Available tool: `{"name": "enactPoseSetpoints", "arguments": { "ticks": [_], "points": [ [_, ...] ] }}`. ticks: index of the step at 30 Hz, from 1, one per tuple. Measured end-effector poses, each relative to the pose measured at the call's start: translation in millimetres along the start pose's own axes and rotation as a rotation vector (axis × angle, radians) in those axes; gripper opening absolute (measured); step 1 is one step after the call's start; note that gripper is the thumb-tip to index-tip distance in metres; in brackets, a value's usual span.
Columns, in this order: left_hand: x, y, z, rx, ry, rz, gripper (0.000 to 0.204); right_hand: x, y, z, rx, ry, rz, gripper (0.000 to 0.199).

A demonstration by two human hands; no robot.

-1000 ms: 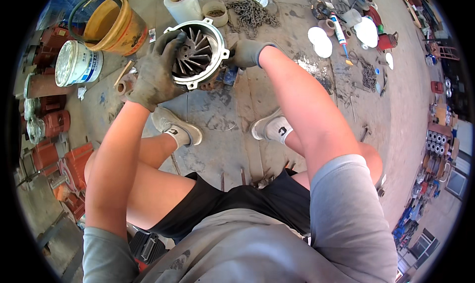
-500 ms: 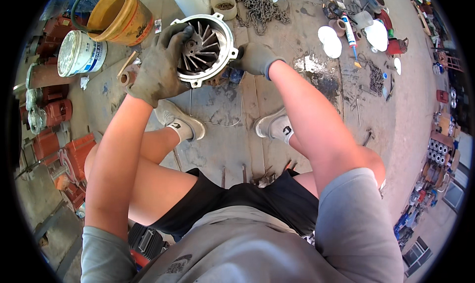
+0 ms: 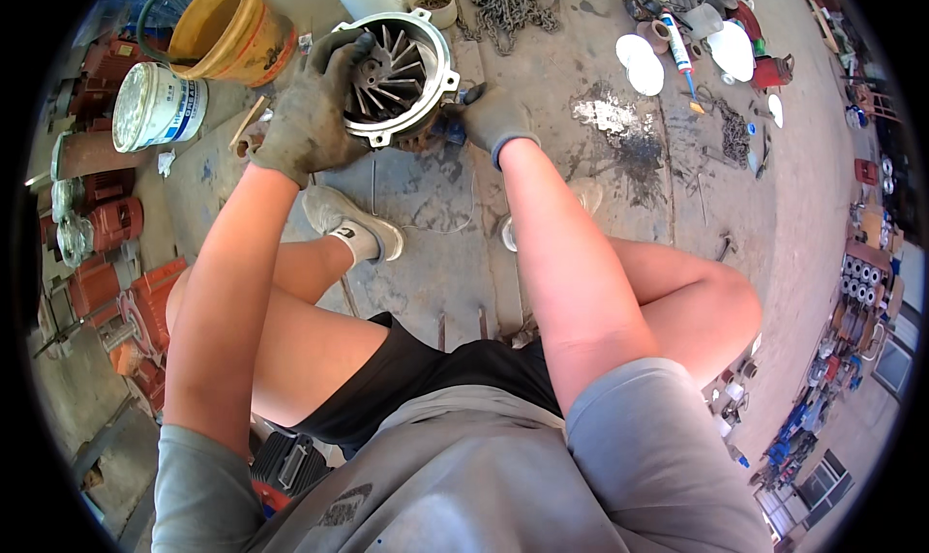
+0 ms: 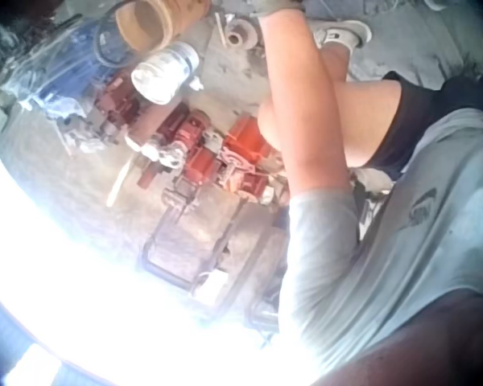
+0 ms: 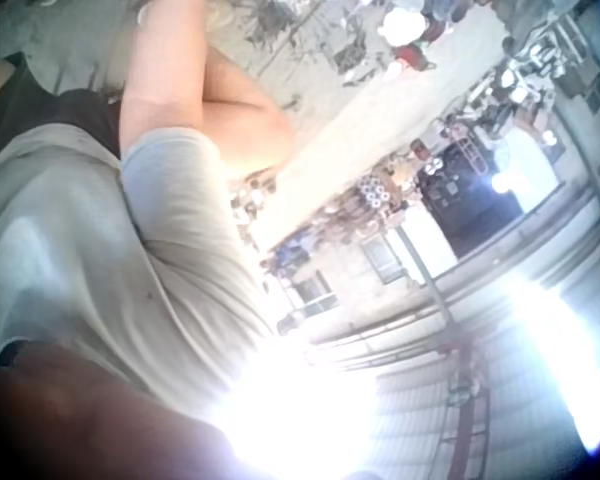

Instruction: The person sits on the floor and cleans a circular metal mechanical part with a fan-like structure. They use a small metal tool to scrape and remove debris from the part's surface and crevices. The person repeatedly rotates the part to access different areas and occasionally wipes it with a cloth.

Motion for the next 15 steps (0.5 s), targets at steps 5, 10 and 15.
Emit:
{"name": "enactPoseSetpoints", "arguments": {
  "ticks": [5, 10, 15],
  "points": [
    [3.0, 11.3, -5.4, -0.035, 0.041, 0.022, 0.117, 9.2, 9.7, 19.4, 0.146, 0.065, 0.113, 0.057],
    [15.4, 9.8, -19.6, -0.015, 0.21, 0.039, 0.113, 7.2, 101.9, 43.8, 0.241, 0.205, -0.01, 0.048],
    [11.7, -8.9, -43.0, -0.111, 0.582, 0.102, 0.12, 63.6, 120.5, -6.0, 0.014, 0.143, -0.172, 0.039]
  ]
}}
Point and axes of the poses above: each hand's wrist, its own x-axis away from the middle knuckle, its own y-axis out of the back of the hand, z = x × y, the point moved 9 cm from there along -x, towards the middle knuckle, and after that the axes turned 4 degrees about z, right-handed, at the moved point
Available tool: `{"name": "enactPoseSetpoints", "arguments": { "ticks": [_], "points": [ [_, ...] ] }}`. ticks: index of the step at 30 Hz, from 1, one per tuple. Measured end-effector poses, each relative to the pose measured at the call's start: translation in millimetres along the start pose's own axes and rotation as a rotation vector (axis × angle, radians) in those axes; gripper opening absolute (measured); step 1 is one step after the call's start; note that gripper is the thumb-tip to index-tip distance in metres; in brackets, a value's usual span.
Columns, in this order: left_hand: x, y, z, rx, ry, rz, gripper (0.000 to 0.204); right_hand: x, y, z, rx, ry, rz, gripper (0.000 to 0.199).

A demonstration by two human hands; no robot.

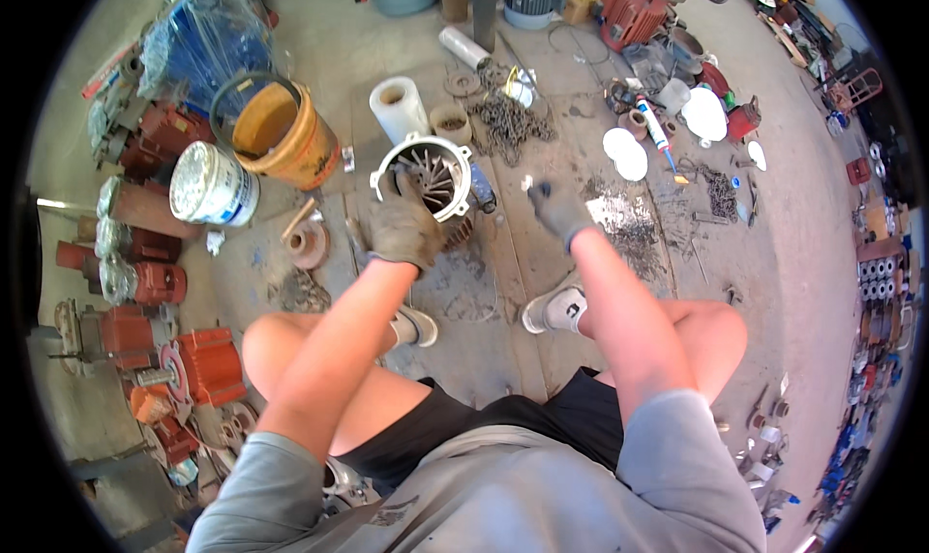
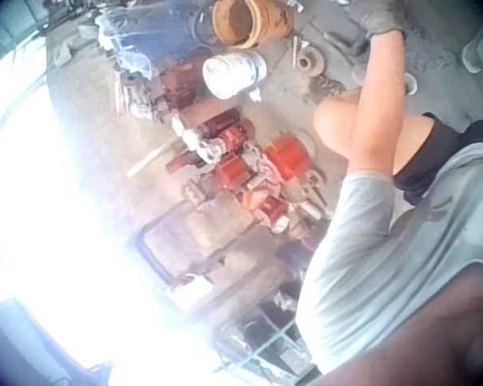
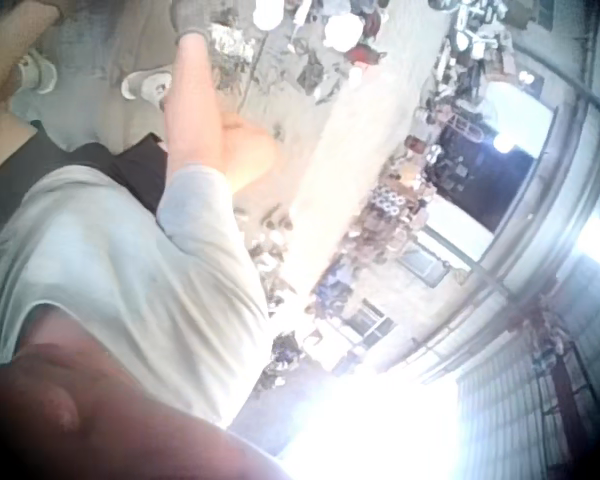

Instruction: The person sits on the floor and cleans a circular metal mechanical part with a fan-like structure. They use a small metal tool to scrape and remove debris from the part's surface and crevices. The person repeatedly rotates the part to access different areas and occasionally wipes it with a cloth.

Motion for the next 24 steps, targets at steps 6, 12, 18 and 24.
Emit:
{"name": "enactPoseSetpoints", "arguments": {
  "ticks": [6, 12, 18, 24],
  "points": [
    [18.2, 55.6, -1.0, 0.101, -0.032, 0.135, 0.117, 98.4, -105.1, -62.7, -0.031, -0.183, 0.34, 0.056],
    [-0.3, 59.8, 28.6, -0.178, -0.296, 0.219, 0.142, 78.5, -131.4, -15.1, -0.01, -0.119, 0.357, 0.059],
    [-23.3, 26.5, 35.9, -0.068, -0.457, 0.082, 0.134, 14.5, -126.0, 12.3, -0.05, -0.085, 0.318, 0.055],
    [-17.2, 30.4, 29.3, -0.008, -0.509, 0.017, 0.112, -28.1, -131.6, 27.6, 0.158, 0.01, 0.485, 0.05]
  ]
}}
Point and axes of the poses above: each hand's wrist, its own x-axis away from the middle knuckle, its own y-axis out of the back of the hand, z = x × y, the point moved 9 cm from there along -x, towards the middle knuckle, and after that the axes turned 4 degrees about z, right-handed, at the moved point
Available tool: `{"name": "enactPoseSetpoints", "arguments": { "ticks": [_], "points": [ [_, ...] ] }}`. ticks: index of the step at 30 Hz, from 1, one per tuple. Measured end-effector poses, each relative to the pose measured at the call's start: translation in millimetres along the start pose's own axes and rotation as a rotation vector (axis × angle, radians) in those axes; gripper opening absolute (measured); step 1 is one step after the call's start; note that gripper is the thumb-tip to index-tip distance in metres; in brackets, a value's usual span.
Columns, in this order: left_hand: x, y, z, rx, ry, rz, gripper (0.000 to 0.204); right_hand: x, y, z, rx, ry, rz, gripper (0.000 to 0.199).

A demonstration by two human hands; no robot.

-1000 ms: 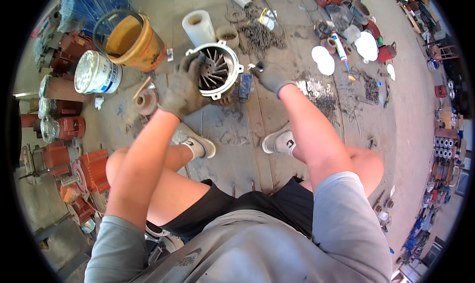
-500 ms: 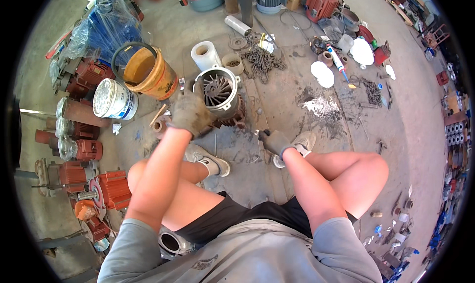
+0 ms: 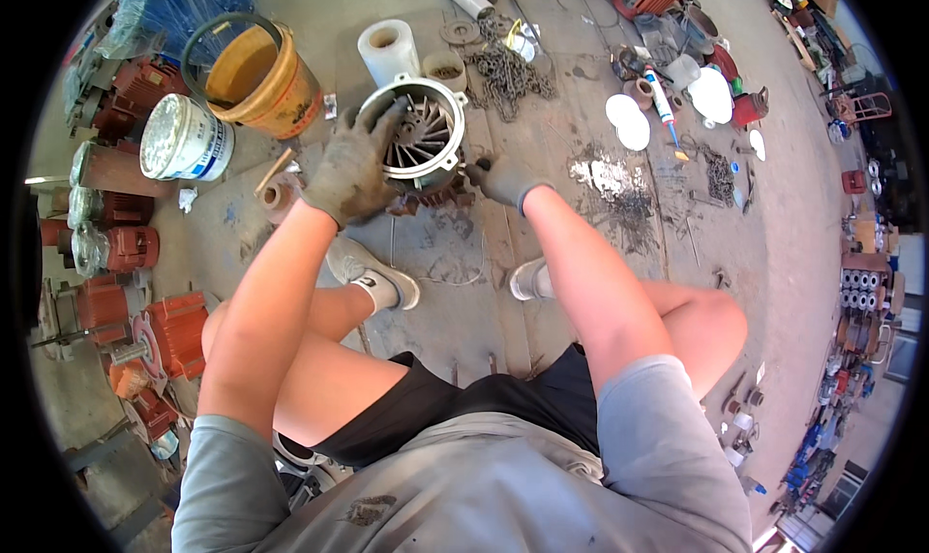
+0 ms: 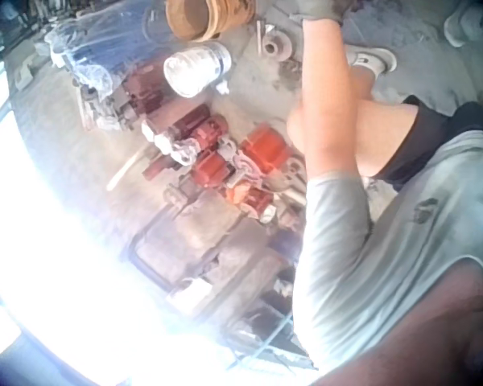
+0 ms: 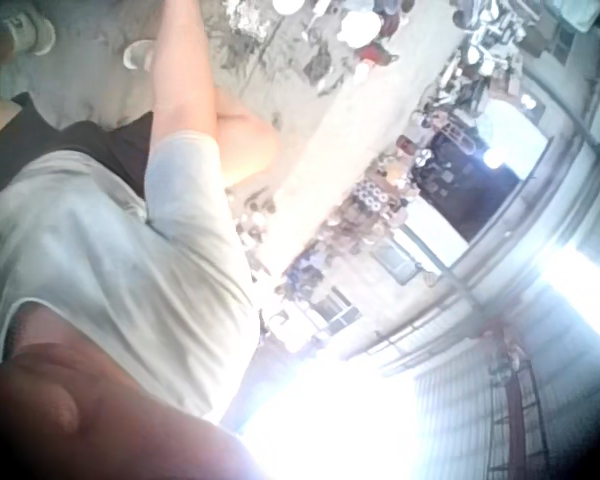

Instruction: The person sits on the floor and cleans a circular metal mechanical part with a fan-like structure. They use a small metal tool to scrape and remove debris from the part's surface and crevices. The person repeatedly rotates the part to access different areas and occasionally wipes it with a cloth.

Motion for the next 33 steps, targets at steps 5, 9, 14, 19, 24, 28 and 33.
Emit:
{"name": "enactPoseSetpoints", "arguments": {
  "ticks": [5, 9, 14, 19, 24, 28, 33],
  "points": [
    [-10.6, -6.0, 5.3, 0.001, 0.035, 0.058, 0.112, -12.6, 20.1, 15.8, 0.234, 0.08, 0.182, 0.049],
    [-9.1, -6.4, 7.7, -0.034, -0.02, -0.047, 0.116, -10.4, 21.1, 39.8, 0.349, 0.044, 0.321, 0.044],
    [-13.7, -11.3, 11.3, 0.021, -0.011, -0.001, 0.113, -18.3, -3.9, 9.9, 0.296, 0.074, 0.263, 0.047],
    [-15.6, -8.3, 15.0, 0.017, 0.044, 0.045, 0.115, -17.2, -5.2, 11.7, 0.079, -0.06, 0.277, 0.059],
    [-16.1, -13.6, 16.1, -0.008, 0.037, -0.012, 0.118, -21.8, -3.3, -3.5, 0.097, -0.093, 0.084, 0.072],
    [-20.1, -14.8, 15.9, -0.052, 0.051, 0.025, 0.122, -13.2, -9.2, -9.0, -0.07, -0.123, -0.024, 0.042],
    [-19.6, -17.9, 16.0, -0.066, 0.002, 0.086, 0.13, -0.3, -24.5, -7.3, -0.107, -0.148, -0.084, 0.04]
  ]
}}
Point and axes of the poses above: each hand's wrist, its own x-axis away from the middle knuckle, its own y-axis out of the back of the hand, z = x × y, the point moved 9 cm from there along -x, towards the middle knuckle, and after that the axes turned 4 degrees about z, right-handed, at the moved point
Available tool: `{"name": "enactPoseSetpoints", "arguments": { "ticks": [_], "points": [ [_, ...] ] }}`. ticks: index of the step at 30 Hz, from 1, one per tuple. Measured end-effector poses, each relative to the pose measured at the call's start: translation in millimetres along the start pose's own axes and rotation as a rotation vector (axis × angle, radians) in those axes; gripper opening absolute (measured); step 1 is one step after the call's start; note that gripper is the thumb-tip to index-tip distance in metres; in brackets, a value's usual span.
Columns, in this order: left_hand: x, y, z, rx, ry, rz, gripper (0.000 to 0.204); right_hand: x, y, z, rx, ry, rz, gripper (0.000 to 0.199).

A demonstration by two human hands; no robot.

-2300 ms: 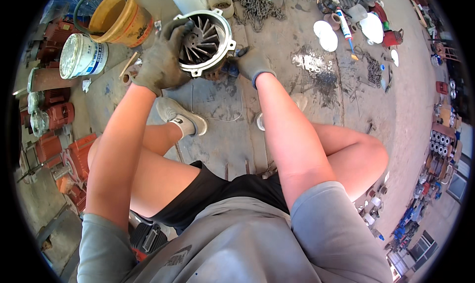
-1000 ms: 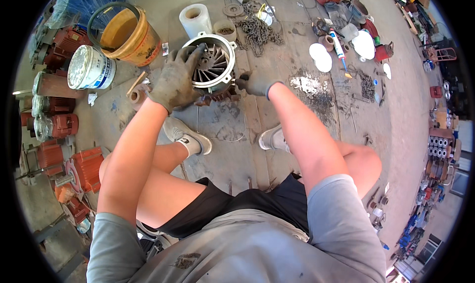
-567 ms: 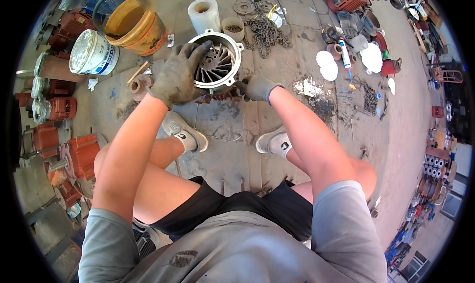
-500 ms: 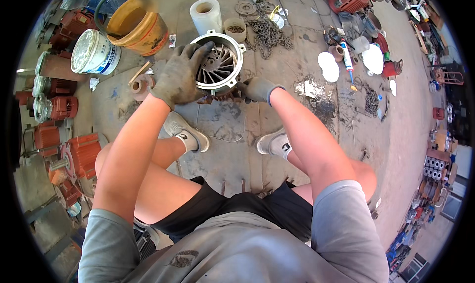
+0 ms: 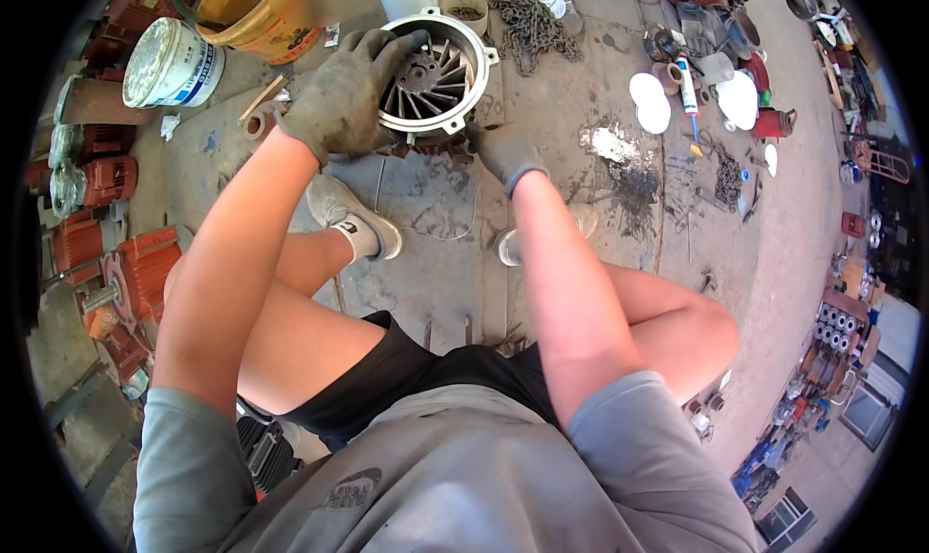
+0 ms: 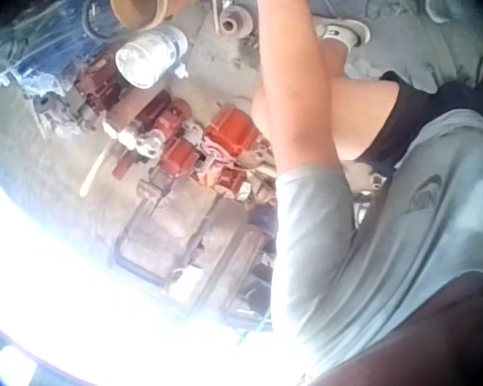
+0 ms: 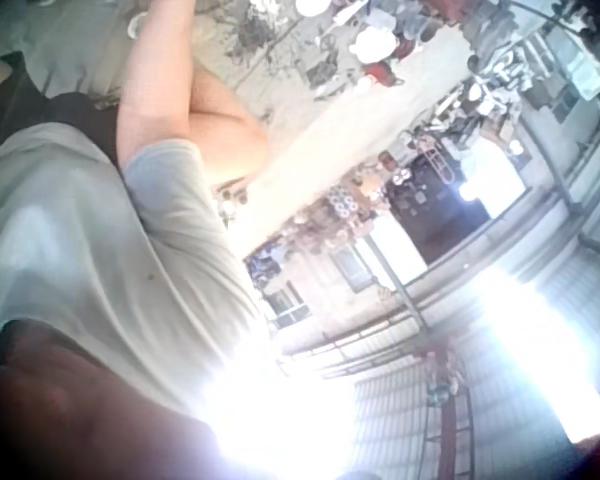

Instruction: The person sits on the floor and cleans a circular metal mechanical part with a fan-like structure. They use a small metal tool to scrape and remove debris from the part's surface and crevices. The person repeatedly rotates the part to access different areas and occasionally wipes it with a cloth.

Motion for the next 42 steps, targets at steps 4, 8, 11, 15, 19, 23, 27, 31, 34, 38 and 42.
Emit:
{"name": "enactPoseSetpoints", "arguments": {
  "ticks": [4, 8, 11, 15, 19, 23, 27, 31, 34, 38, 42],
  "points": [
    [2.4, 11.7, -10.4, -0.031, -0.093, 0.086, 0.135, -20.7, -20.9, -47.6, -0.008, -0.03, -0.061, 0.044],
    [9.5, 14.6, -17.5, -0.031, -0.065, -0.032, 0.121, -5.1, 13.5, -6.6, 0.135, 0.191, 0.063, 0.079],
    [19.4, 20.2, -18.8, 0.149, 0.09, -0.106, 0.116, -9.1, 40.4, 14.4, 0.416, 0.248, 0.032, 0.076],
    [35.7, -3.5, -25.0, 0.133, 0.234, -0.021, 0.129, -27.9, 61.0, 47.9, 0.724, 0.387, -0.079, 0.07],
    [43.1, 4.8, -31.4, 0.165, 0.383, 0.099, 0.136, -39.9, 61.4, 51.6, 0.746, 0.365, -0.14, 0.062],
    [35.3, 3.5, -26.0, 0.154, 0.302, 0.049, 0.136, -57.3, 58.0, 45.8, 0.824, 0.419, -0.115, 0.051],
    [27.3, -3.1, -24.9, 0.114, 0.298, 0.058, 0.134, -55.0, 62.6, 45.1, 0.787, 0.395, -0.191, 0.044],
    [24.6, -1.0, -30.1, 0.162, 0.274, 0.049, 0.131, -49.8, 68.0, 53.0, 0.907, 0.447, -0.123, 0.043],
    [41.6, 5.0, -18.6, -0.004, 0.293, 0.079, 0.13, 2.6, 93.2, 141.5, 0.816, 0.508, -0.138, 0.05],
    [19.2, 5.9, -47.3, 0.005, 0.356, 0.145, 0.128, -42.5, 156.9, 18.2, 0.235, 0.259, -0.488, 0.071],
    [35.1, -4.2, -46.2, 0.119, 0.606, 0.146, 0.137, -6.0, 45.9, -26.3, -0.18, 0.153, -0.263, 0.063]
  ]
}}
Point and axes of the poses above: each hand's wrist, its own x-axis away from the middle knuckle, its own y-axis out of the back of the hand, z = x × y, the point moved 9 cm from there along -x, towards the middle knuckle, and after that the axes turned 4 degrees about z, right-handed, at the moved point
